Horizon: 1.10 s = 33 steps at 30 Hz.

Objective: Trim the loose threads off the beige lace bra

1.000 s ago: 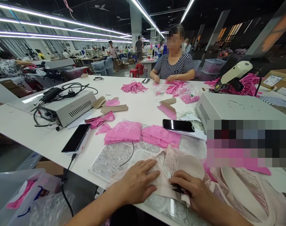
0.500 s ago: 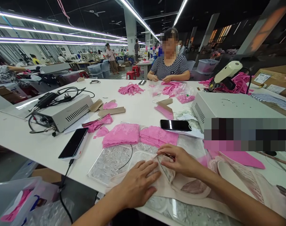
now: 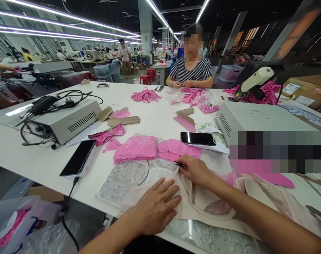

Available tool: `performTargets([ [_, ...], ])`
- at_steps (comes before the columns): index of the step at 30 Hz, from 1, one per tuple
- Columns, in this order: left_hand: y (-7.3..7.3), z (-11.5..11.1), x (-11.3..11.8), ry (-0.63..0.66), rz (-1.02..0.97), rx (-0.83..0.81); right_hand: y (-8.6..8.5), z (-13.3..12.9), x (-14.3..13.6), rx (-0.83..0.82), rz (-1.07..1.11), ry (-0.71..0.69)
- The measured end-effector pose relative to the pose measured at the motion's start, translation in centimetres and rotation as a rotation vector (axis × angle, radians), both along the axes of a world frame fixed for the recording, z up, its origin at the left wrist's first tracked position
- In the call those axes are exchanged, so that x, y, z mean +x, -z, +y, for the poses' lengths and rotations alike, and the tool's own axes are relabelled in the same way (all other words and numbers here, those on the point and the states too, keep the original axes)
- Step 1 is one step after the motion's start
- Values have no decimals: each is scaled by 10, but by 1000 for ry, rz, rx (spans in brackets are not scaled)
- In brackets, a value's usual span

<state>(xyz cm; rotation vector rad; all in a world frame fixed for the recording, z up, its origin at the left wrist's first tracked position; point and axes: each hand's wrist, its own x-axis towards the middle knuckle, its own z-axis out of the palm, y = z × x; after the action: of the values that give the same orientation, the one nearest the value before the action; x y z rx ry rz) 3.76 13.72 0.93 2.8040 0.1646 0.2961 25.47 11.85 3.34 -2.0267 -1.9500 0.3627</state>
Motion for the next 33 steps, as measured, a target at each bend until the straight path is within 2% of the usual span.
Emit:
performTargets([
  [3,2,0,0,-10,-18,-2,-6,-13,-1,48,32,-18],
  [5,4,1,-1,-21,-25,-15,-10,-27,-1,62,126,-110],
  [7,4,1,-1,-29,-10,-28,-13,-42,-1,31,213,-210],
  [9,3,1,-1,-35,8,-30,-13,-54,1,-18,236,-236],
  [20,-11,-1,2,-68,51,3,-10,-110,25,-35,282,9],
  [27,-14,-10,9,-113,-35,-73,-16,-104,16,-127,444,131],
  [30,-13,-17,19,-170,-119,-264,-22,-97,10,-99,361,151],
  [33,-11,-21,31,-191,-103,-445,-26,-95,5,-135,298,106],
])
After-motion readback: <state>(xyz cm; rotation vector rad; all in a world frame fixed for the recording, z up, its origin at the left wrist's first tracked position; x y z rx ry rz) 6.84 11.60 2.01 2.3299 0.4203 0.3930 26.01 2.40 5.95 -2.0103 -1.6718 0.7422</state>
